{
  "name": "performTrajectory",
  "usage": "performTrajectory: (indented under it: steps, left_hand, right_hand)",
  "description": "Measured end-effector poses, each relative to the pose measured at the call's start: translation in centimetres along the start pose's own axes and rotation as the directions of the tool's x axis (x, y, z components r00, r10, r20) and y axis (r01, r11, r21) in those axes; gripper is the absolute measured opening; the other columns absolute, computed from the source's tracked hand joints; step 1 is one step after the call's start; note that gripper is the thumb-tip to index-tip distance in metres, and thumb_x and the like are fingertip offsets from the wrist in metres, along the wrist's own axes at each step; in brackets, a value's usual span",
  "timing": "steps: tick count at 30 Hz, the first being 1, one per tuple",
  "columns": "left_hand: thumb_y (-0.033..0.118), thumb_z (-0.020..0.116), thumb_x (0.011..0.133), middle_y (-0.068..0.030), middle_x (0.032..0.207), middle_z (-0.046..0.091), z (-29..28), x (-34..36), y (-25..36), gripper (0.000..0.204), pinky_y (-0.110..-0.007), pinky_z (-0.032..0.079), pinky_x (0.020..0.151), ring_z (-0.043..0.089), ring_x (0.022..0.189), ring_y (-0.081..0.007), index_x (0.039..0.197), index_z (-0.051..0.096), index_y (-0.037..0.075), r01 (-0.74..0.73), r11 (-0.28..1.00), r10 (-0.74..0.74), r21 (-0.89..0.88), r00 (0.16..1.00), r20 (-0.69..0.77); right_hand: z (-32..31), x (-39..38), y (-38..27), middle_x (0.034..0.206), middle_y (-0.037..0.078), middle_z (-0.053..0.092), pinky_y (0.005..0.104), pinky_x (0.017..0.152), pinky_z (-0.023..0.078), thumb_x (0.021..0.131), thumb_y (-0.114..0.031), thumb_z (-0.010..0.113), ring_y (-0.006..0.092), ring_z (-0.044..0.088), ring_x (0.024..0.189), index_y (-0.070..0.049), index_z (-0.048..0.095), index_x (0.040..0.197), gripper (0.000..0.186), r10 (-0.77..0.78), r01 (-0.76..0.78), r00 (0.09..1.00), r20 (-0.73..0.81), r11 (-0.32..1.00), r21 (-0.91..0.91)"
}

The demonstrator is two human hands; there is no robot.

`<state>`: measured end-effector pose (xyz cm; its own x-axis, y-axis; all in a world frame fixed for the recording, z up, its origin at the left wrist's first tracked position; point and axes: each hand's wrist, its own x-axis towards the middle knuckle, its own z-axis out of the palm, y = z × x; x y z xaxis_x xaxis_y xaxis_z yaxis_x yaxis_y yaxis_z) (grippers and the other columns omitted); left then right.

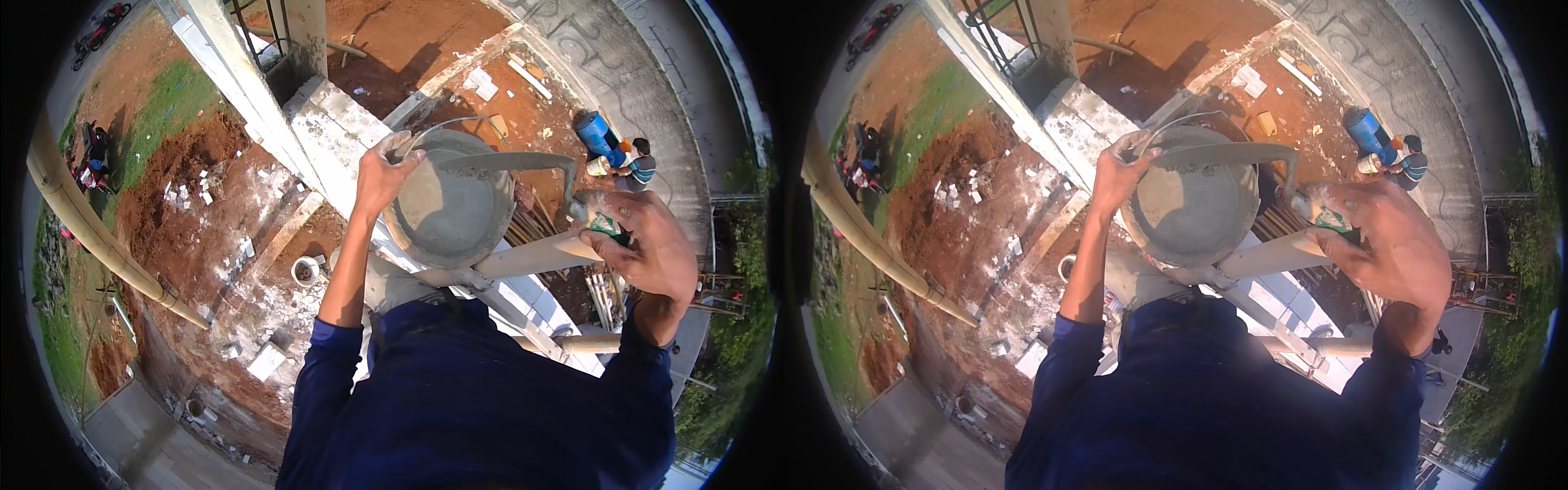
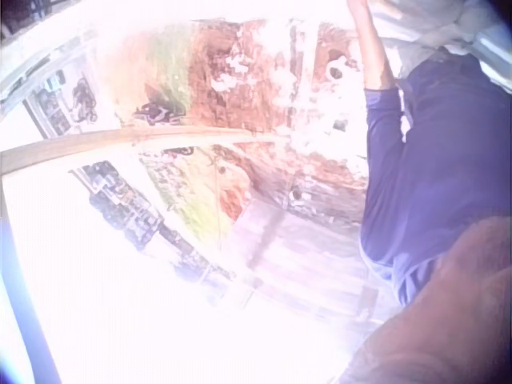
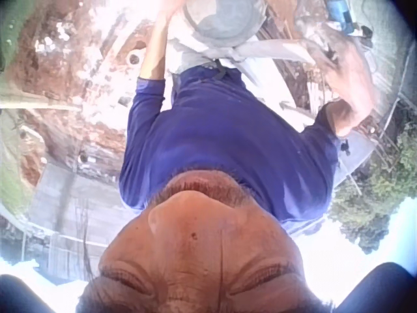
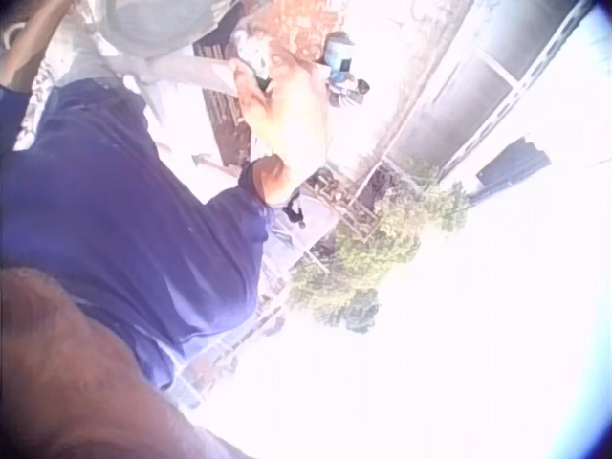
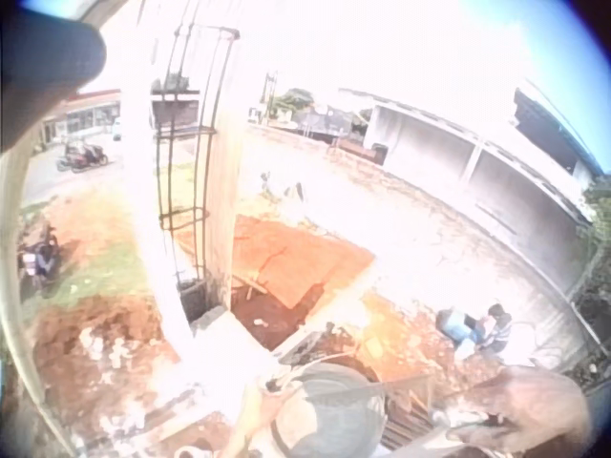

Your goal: The person scoops wet cement from a bucket with a trowel and applies it to a vertical concrete column. They repeatedly transfer cement from a larger bucket to a smaller one and continue applying it to the column surface.

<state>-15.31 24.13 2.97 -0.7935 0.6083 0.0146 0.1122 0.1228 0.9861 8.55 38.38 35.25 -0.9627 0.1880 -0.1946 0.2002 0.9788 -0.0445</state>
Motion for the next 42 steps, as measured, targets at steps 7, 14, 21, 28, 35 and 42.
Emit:
performTrajectory:
  steps: [7,14,21,28,35,42]
  left_hand:
    - [-0.006,0.068,0.083,-0.0095,0.105,0.077,-0.3,0.7,-1.8,0.044,-0.028,0.055,0.086,0.069,0.089,-0.0131,0.127,0.07,-0.01,0.332,0.858,-0.272,-0.392,0.941,0.203]
    - [-0.011,0.063,0.081,-0.0102,0.104,0.076,-0.1,-1.9,-2.0,0.047,-0.027,0.056,0.08,0.071,0.086,-0.0146,0.127,0.069,-0.01,0.233,0.819,-0.318,-0.525,0.945,-0.078]
    - [-0.014,0.061,0.084,-0.0094,0.112,0.074,1.7,-5.4,-2.9,0.046,-0.026,0.055,0.085,0.069,0.095,-0.0127,0.13,0.068,-0.011,0.03,0.766,-0.338,-0.642,0.868,-0.363]
    - [-0.012,0.062,0.085,-0.0082,0.107,0.074,-0.8,-2.9,-1.8,0.042,-0.022,0.052,0.076,0.065,0.087,-0.0088,0.126,0.068,-0.014,0.139,0.817,-0.352,-0.56,0.889,-0.293]
    - [-0.01,0.068,0.082,-0.0076,0.1,0.074,-4.1,-0.1,-2.5,0.054,-0.022,0.05,0.067,0.063,0.077,-0.0076,0.136,0.061,-0.016,0.231,0.826,-0.455,-0.514,0.812,-0.367]
    - [-0.011,0.065,0.084,-0.0098,0.101,0.076,-7.0,3.7,-3.2,0.045,-0.024,0.055,0.073,0.069,0.082,-0.0126,0.129,0.068,-0.012,0.088,0.835,-0.394,-0.544,0.786,-0.476]
  right_hand:
    - [0.4,4.9,2.0,0.095,0.018,0.07,0.0473,0.087,0.051,0.083,-0.019,0.078,0.0368,0.065,0.1,-0.002,0.074,0.111,0.033,0.032,-0.029,0.999,0.038,0.996,-0.083]
    - [1.2,7.0,3.8,0.1,0.016,0.069,0.0471,0.088,0.052,0.082,-0.02,0.079,0.0366,0.065,0.1,-0.004,0.072,0.12,0.042,0.019,-0.014,0.992,0.124,0.999,-0.04]
    - [-0.5,8.5,2.9,0.106,0.022,0.072,0.0469,0.093,0.053,0.079,-0.012,0.077,0.0383,0.068,0.102,-0.001,0.073,0.119,0.042,0.085,-0.094,0.952,0.294,0.995,0.017]
    - [-0.8,10.2,3.4,0.107,0.022,0.072,0.0493,0.096,0.051,0.086,-0.014,0.074,0.0398,0.067,0.105,-0.003,0.068,0.126,0.043,0.103,-0.08,0.953,0.285,0.993,-0.089]
    - [-0.3,13.4,3.6,0.102,0.022,0.07,0.0498,0.096,0.05,0.092,-0.021,0.073,0.0399,0.066,0.104,-0.003,0.067,0.125,0.039,0.13,-0.113,0.937,0.324,0.991,-0.071]
    - [1.3,17.1,4.1,0.094,0.021,0.066,0.0526,0.085,0.051,0.097,-0.02,0.068,0.043,0.066,0.091,0.001,0.061,0.114,0.028,-0.063,0.08,0.952,0.299,0.996,-0.046]
